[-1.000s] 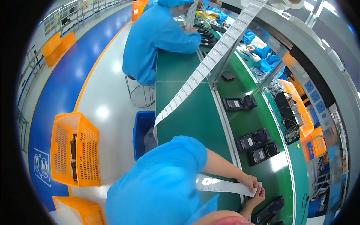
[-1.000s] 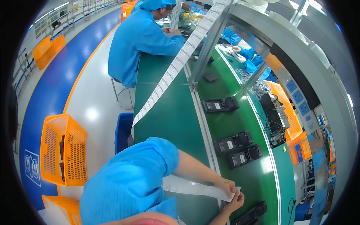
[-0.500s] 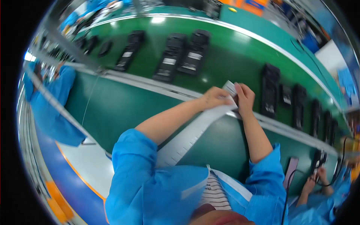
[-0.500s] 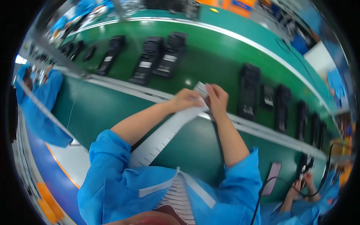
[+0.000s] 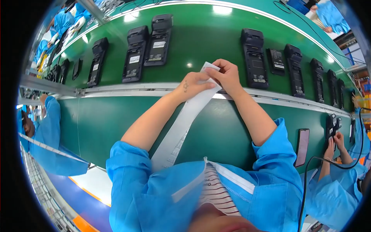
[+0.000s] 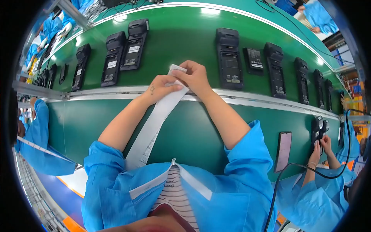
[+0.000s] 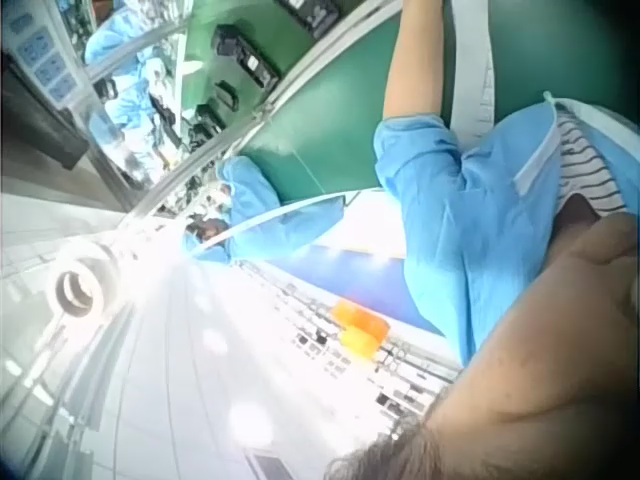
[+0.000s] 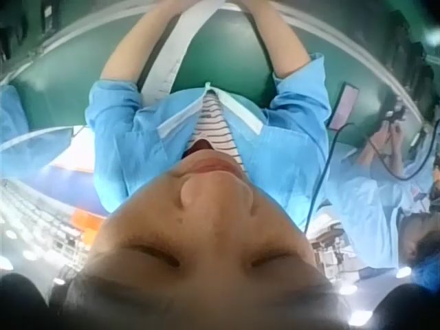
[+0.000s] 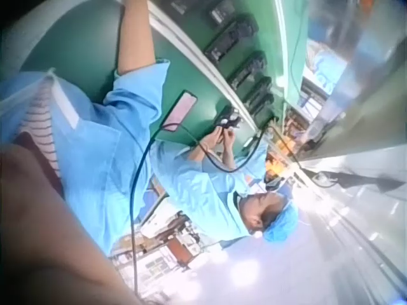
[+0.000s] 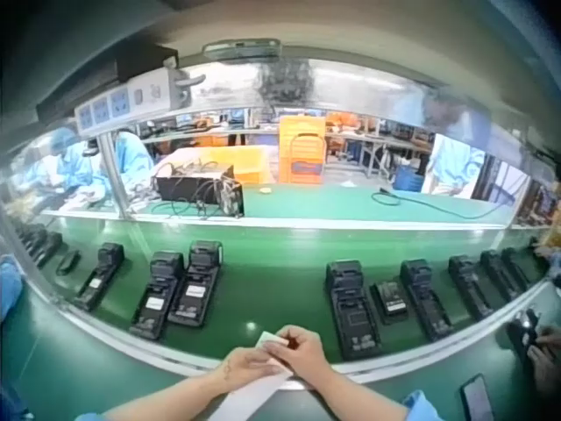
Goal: The person applies labels or stickers to electronic devices by hand, peeling them from a strip of stickers and pressing them onto the devices.
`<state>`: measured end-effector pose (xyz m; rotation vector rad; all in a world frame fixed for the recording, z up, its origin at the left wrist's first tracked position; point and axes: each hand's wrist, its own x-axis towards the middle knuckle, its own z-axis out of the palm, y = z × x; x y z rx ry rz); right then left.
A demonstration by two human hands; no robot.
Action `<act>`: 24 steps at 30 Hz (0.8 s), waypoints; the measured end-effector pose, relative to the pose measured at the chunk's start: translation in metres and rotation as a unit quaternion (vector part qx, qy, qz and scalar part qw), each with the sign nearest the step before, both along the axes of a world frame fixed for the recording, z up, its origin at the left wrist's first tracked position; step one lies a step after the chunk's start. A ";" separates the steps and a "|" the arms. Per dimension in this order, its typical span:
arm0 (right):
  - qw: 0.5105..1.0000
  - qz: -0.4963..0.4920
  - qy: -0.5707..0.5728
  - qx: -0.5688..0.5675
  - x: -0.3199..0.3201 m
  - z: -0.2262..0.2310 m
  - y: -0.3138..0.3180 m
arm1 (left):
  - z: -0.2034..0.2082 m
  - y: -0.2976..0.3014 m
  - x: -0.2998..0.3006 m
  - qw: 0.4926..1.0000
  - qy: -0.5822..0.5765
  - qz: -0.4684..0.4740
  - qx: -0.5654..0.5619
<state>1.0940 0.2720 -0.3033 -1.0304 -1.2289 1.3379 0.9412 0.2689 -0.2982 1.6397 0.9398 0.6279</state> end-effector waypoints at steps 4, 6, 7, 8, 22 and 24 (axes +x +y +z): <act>1.000 0.023 0.000 -0.021 0.005 0.012 0.002 | 0.002 -0.002 0.001 0.997 -0.051 0.028 -0.049; 0.999 0.046 -0.013 -0.017 0.012 0.015 0.002 | 0.000 -0.001 0.003 0.996 -0.075 0.033 -0.036; 0.997 0.070 -0.026 -0.012 0.016 0.016 0.003 | 0.000 0.000 0.004 0.993 -0.105 0.028 -0.038; 0.997 0.074 -0.026 -0.011 0.020 0.015 0.006 | 0.000 0.001 0.004 0.990 -0.135 0.025 -0.040; 0.996 0.074 -0.023 -0.049 0.035 0.006 0.003 | 0.006 -0.014 0.038 0.971 -0.165 0.023 -0.170; 0.999 0.042 0.001 -0.030 0.030 0.004 0.005 | 0.012 -0.015 0.038 0.968 -0.171 0.050 -0.178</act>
